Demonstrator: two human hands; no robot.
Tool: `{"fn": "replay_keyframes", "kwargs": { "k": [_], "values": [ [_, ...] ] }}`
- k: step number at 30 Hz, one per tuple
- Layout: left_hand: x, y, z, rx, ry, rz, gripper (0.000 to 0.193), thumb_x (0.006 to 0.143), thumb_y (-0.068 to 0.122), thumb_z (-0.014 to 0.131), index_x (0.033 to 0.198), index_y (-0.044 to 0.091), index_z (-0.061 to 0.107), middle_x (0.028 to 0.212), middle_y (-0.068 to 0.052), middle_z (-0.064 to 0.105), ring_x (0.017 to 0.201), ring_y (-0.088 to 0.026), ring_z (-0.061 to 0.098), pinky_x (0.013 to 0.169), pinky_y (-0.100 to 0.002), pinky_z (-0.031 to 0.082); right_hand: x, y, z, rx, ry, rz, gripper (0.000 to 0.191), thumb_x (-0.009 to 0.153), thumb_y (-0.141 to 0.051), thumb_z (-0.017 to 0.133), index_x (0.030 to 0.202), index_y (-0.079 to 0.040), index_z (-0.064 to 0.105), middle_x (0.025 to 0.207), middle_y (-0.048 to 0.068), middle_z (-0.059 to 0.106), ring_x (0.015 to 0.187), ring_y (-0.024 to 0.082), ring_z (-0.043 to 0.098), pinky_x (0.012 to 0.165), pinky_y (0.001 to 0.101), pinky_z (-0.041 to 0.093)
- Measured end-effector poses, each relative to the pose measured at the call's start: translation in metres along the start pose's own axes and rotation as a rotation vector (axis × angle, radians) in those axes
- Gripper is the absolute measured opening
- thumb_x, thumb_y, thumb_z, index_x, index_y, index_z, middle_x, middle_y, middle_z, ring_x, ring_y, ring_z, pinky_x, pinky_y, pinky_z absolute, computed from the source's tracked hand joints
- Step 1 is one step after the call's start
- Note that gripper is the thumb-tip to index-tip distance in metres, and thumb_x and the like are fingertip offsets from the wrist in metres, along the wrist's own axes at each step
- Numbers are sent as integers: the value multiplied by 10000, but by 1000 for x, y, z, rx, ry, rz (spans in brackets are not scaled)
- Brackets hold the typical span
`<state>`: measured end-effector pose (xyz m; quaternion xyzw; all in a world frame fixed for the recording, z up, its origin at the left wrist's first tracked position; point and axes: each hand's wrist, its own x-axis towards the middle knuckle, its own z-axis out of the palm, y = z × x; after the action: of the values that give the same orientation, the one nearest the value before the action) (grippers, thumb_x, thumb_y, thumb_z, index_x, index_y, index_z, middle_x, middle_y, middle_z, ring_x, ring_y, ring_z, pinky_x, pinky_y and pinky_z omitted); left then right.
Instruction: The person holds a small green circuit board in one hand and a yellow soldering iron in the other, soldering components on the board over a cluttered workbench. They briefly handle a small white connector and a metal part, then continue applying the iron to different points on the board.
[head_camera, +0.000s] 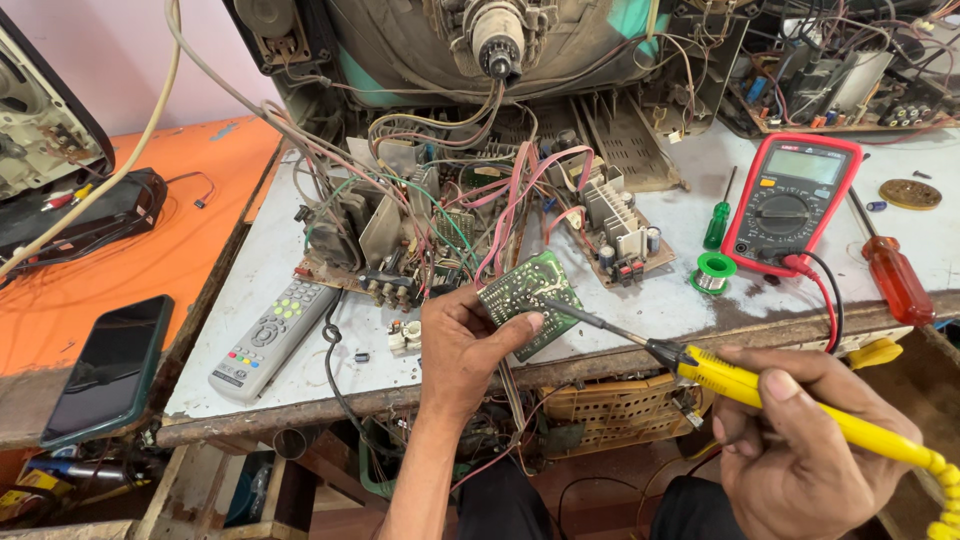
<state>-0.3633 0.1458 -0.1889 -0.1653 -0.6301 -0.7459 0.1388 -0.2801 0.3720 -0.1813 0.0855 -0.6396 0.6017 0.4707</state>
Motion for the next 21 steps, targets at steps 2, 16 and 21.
{"fn": "replay_keyframes", "kwargs": {
  "k": [2,16,21],
  "values": [
    [0,0,0,-9,-2,3,174,796,38,825,950,-25,772,820,-43,768,695,-56,666,632,-221,527,-1,3,-6,187,6,154,236,1014,-39,558,905,158,627,861,248,688,457,143,548,418,213,390],
    [1,-2,3,1,-2,-4,180,799,39,820,960,-28,775,828,-42,768,698,-61,662,635,-226,520,-2,4,-12,116,31,181,278,998,-72,547,925,182,633,750,245,639,441,159,510,411,233,363],
    [0,-1,4,-6,18,-26,220,788,48,824,993,-16,777,841,-37,774,699,-60,666,630,-221,519,-7,29,-59,161,25,149,327,1090,-138,507,1030,168,607,689,200,606,529,145,516,526,233,401]
  ]
}}
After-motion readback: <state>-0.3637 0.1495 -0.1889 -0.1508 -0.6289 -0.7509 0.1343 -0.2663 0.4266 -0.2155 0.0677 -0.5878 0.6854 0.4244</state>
